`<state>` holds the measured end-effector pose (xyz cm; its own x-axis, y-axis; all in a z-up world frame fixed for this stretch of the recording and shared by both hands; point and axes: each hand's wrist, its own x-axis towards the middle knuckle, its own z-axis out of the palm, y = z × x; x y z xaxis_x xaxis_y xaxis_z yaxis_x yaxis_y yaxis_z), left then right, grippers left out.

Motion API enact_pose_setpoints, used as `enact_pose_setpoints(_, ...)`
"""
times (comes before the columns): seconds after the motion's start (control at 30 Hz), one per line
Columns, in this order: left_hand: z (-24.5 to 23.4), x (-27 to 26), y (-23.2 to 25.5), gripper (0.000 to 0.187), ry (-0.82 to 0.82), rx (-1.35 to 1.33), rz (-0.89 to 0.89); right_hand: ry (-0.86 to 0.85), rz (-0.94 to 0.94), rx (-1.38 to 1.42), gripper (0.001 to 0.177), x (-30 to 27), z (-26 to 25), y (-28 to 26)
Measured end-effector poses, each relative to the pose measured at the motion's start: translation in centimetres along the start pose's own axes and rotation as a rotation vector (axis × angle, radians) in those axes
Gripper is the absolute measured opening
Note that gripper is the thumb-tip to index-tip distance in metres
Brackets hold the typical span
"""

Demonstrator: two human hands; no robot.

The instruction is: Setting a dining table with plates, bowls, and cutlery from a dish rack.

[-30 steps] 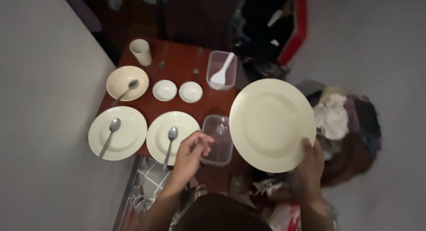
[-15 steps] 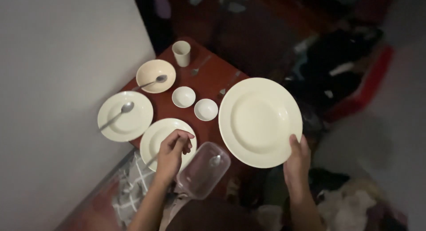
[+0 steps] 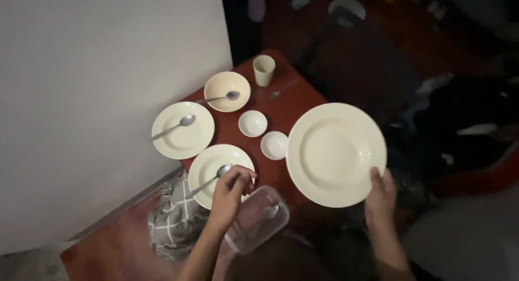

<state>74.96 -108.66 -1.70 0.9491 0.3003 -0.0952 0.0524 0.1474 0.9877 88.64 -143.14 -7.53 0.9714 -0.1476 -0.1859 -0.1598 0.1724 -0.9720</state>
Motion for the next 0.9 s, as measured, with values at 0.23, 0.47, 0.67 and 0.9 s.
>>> enact_pose_setpoints(0.23,-0.3,0.0,-0.8,0.026,0.138,-0.038,-0.032,-0.077,-0.095,-0.202,0.037,7.2,2.4,-2.9)
enact_pose_setpoints(0.47,6.0,2.6,0.3,0.02,0.185,-0.077,-0.038,-0.174,-0.177,-0.368,0.035,16.7,5.6,-7.3)
enact_pose_setpoints(0.67,14.0,7.6,-1.0,0.02,0.254,-0.016,0.071,-0.34,-0.197,-0.286,0.032,30.0,4.9,-6.6)
enact_pose_setpoints(0.9,21.3,12.6,-0.4,0.02,0.332,0.001,-0.052,-0.562,-0.315,-0.719,0.036,43.1,6.4,1.2)
